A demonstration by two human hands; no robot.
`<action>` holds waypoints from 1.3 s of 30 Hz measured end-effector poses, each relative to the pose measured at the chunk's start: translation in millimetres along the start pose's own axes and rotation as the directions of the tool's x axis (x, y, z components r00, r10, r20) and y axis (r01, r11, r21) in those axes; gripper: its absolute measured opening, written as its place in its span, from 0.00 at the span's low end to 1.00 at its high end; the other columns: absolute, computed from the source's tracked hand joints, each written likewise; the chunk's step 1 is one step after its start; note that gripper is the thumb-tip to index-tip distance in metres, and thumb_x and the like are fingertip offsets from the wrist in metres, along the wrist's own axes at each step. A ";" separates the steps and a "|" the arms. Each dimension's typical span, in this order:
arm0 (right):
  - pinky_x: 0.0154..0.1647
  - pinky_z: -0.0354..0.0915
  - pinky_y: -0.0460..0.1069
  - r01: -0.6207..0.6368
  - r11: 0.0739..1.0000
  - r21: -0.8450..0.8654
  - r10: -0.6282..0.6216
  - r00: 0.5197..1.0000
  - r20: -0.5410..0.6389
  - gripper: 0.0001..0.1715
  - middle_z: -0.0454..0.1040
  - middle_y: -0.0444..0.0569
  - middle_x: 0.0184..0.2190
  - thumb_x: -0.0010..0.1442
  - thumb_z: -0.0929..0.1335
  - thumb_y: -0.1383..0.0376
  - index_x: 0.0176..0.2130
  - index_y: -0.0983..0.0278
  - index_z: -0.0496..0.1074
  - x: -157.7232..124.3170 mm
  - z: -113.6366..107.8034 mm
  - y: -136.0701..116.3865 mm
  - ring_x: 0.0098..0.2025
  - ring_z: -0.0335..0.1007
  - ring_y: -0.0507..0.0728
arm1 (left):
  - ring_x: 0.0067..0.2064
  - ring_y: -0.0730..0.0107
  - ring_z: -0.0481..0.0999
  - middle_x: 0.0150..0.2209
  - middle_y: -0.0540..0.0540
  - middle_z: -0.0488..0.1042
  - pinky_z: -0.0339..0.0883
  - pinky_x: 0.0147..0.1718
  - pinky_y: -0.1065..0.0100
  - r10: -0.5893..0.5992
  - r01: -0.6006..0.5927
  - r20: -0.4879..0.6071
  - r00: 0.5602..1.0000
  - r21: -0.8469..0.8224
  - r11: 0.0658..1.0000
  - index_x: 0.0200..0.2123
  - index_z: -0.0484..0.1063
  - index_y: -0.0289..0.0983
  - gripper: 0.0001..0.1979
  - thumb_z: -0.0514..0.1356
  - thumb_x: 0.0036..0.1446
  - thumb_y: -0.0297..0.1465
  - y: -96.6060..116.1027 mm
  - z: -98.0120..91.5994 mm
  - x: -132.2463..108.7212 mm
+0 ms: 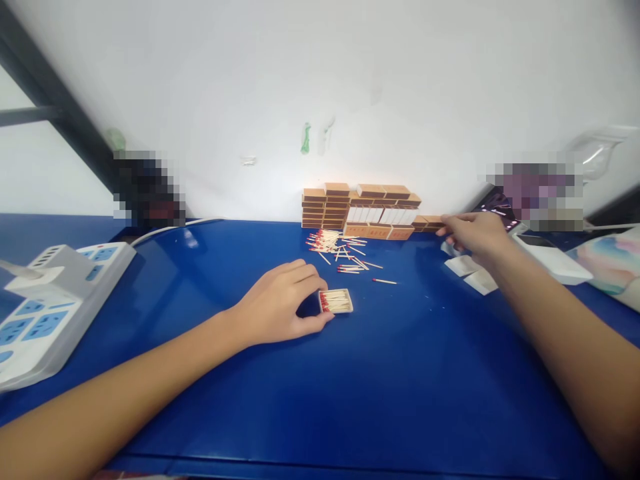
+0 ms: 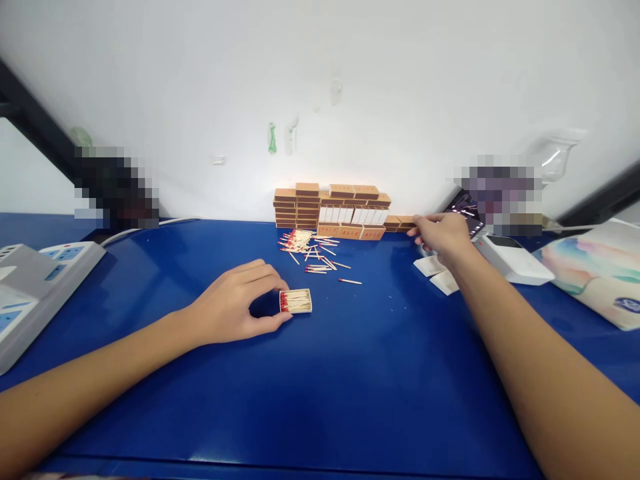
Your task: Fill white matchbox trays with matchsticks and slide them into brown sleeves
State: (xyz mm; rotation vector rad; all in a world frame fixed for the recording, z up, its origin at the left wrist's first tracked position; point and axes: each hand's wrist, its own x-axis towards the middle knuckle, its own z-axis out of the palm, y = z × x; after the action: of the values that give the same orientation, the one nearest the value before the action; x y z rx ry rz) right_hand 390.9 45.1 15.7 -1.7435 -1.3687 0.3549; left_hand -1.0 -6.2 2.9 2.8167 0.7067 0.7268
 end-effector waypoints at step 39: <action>0.14 0.60 0.43 -0.036 0.893 0.449 -0.256 0.778 0.573 0.22 0.74 0.40 0.25 0.68 0.68 0.44 0.42 0.60 0.64 -95.9 62.8 -93.2 0.18 0.69 0.49 | 0.37 0.67 0.79 0.40 0.45 0.83 0.75 0.36 0.65 -0.072 0.109 -0.408 0.910 0.068 0.992 0.49 0.79 0.37 0.17 0.69 0.62 0.41 -5.9 0.0 1.5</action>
State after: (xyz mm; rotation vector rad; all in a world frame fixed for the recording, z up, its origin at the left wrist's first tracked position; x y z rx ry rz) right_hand 254.2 -10.4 23.7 -1.1852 -1.6721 1.1644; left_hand -2.3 -0.3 1.9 2.7088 0.9449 1.3142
